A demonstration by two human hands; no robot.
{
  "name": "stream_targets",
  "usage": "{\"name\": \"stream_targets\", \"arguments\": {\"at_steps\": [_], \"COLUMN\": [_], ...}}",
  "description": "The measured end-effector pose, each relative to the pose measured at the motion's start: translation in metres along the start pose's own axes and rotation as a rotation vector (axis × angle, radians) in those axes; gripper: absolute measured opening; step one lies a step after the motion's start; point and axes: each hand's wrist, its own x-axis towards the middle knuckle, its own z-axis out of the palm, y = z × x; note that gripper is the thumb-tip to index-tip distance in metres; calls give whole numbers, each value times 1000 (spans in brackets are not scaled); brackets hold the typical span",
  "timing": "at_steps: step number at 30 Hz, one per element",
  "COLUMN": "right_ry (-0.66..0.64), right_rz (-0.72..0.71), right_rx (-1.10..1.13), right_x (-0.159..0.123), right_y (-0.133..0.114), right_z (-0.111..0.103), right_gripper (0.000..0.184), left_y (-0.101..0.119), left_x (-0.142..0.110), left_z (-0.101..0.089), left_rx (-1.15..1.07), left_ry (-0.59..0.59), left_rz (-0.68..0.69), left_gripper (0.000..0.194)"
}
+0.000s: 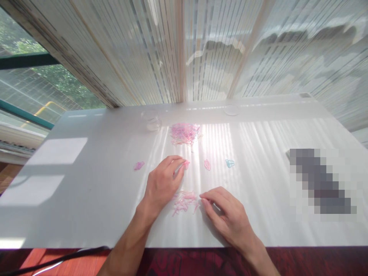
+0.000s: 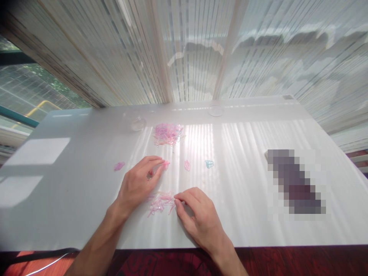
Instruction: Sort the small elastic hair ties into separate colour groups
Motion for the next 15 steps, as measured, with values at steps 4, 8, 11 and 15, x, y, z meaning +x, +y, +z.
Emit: {"name": "stream_targets", "arguments": {"at_steps": [4, 8, 11, 15], "right_ry": [-6, -2, -1, -6], "right_rz": [1, -1, 8, 9], "right_rx": [-3, -2, 1, -2], "right_x": [1, 0, 1, 2], "right_y": [-1, -1, -1, -2], "right_z": [-1, -1, 0, -1], "right_gripper": [12, 12, 12, 13], "left_y": [4, 4, 4, 5], "left_x": [0, 0, 0, 0], "left_z": [4, 4, 2, 1], "left_rx": [65, 75, 80, 77], "left_ry": [-15, -29, -33, -37], "left_rz": [24, 22, 22, 16], "left_gripper": [17, 18, 19, 20]}}
